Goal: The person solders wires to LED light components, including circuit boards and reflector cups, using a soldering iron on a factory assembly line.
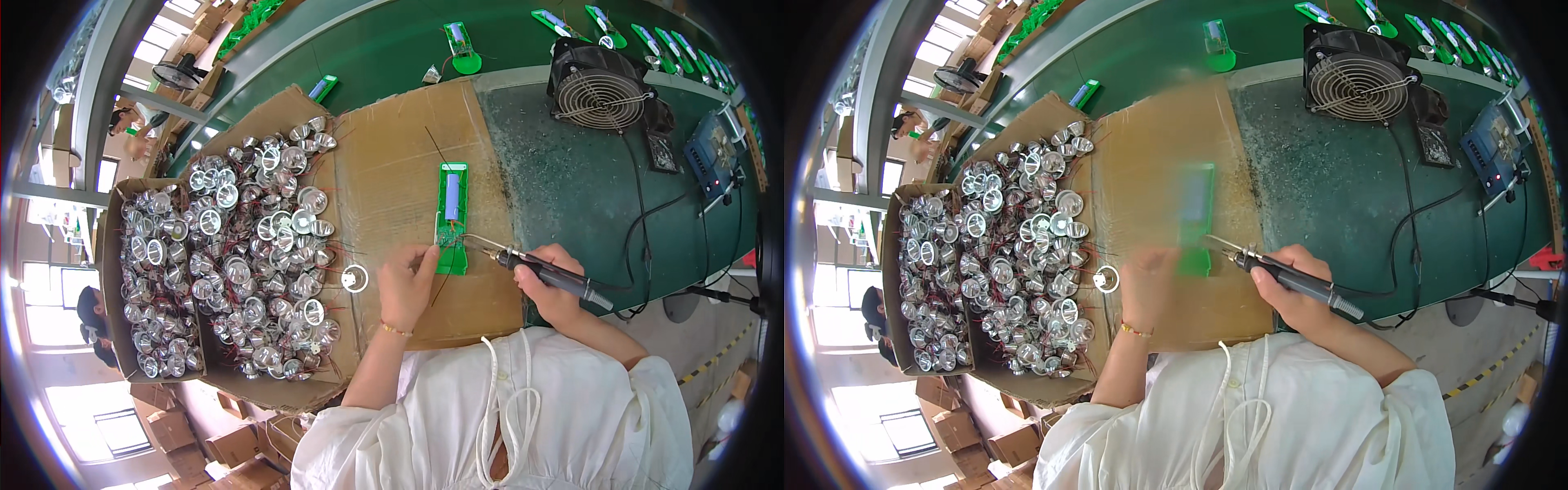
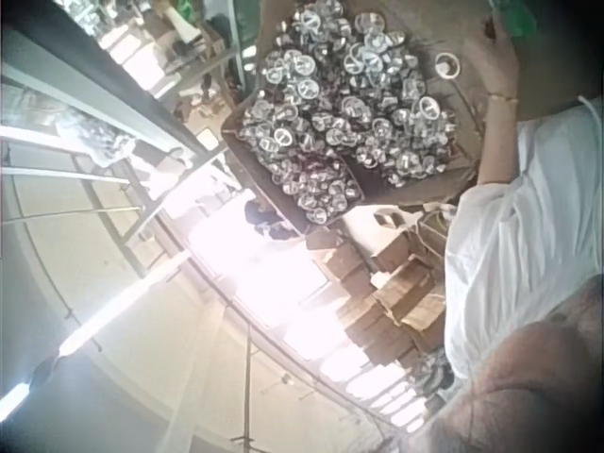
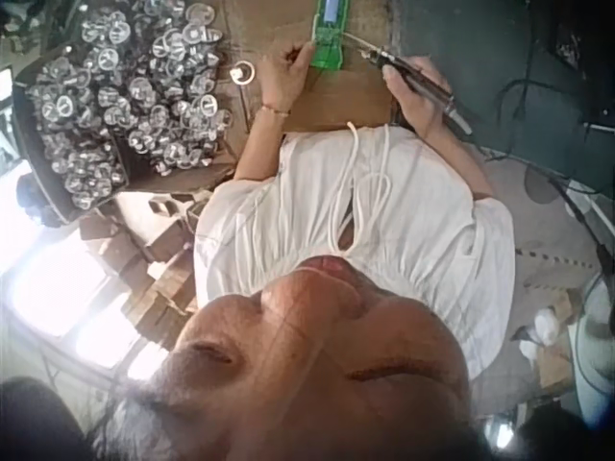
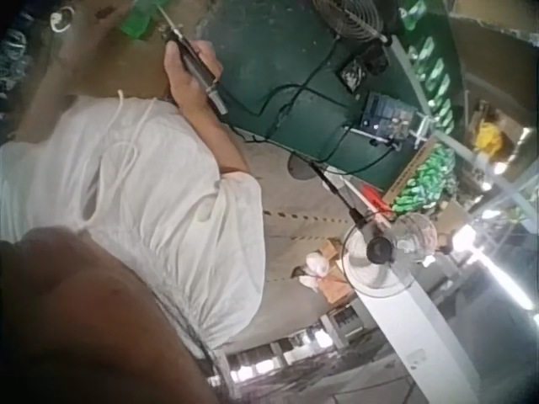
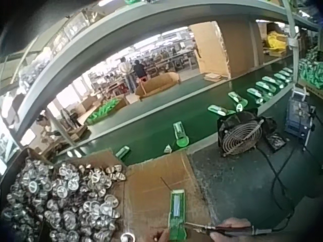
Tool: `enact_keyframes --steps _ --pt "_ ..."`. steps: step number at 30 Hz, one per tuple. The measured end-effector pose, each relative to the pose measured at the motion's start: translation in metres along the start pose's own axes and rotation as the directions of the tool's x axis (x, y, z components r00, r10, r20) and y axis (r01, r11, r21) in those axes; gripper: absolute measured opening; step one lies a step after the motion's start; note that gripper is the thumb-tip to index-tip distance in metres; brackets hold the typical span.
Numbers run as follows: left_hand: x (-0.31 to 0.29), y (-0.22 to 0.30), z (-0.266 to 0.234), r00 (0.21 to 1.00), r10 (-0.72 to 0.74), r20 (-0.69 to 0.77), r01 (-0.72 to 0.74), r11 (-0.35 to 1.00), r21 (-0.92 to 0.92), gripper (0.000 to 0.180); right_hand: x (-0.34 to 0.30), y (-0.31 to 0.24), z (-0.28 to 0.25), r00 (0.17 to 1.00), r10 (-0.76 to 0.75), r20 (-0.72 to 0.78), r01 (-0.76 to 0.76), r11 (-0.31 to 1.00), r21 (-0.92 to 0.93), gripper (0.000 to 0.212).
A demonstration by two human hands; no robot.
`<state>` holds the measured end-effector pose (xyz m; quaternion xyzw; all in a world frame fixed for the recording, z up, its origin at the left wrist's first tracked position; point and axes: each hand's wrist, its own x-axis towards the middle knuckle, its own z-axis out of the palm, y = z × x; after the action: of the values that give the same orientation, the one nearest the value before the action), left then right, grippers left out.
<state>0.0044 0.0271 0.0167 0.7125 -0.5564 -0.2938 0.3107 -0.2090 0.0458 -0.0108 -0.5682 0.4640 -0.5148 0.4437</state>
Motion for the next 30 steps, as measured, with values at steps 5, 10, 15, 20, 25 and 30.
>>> enact_keyframes --steps 5,10,15,20,25,30 --pt "-0.003 -0.005 0.001 0.980 0.193 -0.048 -0.192 0.981 0.028 0.013 0.000 0.001 0.006 1.000 0.021 0.000 -0.021 1.000 0.020 0.016" --pt "-0.001 -0.006 0.006 0.980 0.165 -0.114 -0.166 0.986 -0.001 0.013 0.006 -0.005 0.012 0.997 0.071 -0.012 -0.069 0.995 0.078 0.016" --pt "0.000 -0.005 0.009 0.972 0.191 -0.138 -0.192 0.981 0.005 0.012 0.006 0.003 0.016 0.997 0.076 -0.001 -0.076 0.997 0.031 0.016" --pt "0.001 -0.009 0.012 0.938 0.293 -0.183 -0.289 0.956 0.050 0.012 0.007 0.000 0.016 0.996 0.090 0.002 -0.090 0.993 0.073 0.016" --pt "0.002 -0.010 0.014 0.935 0.290 -0.203 -0.284 0.957 0.059 0.012 0.005 0.001 0.018 0.995 0.096 -0.006 -0.095 0.993 0.067 0.016" --pt "0.002 -0.010 0.014 0.923 0.318 -0.216 -0.310 0.948 0.069 0.012 0.002 -0.005 0.011 0.997 0.062 -0.056 -0.057 0.995 0.087 0.014"
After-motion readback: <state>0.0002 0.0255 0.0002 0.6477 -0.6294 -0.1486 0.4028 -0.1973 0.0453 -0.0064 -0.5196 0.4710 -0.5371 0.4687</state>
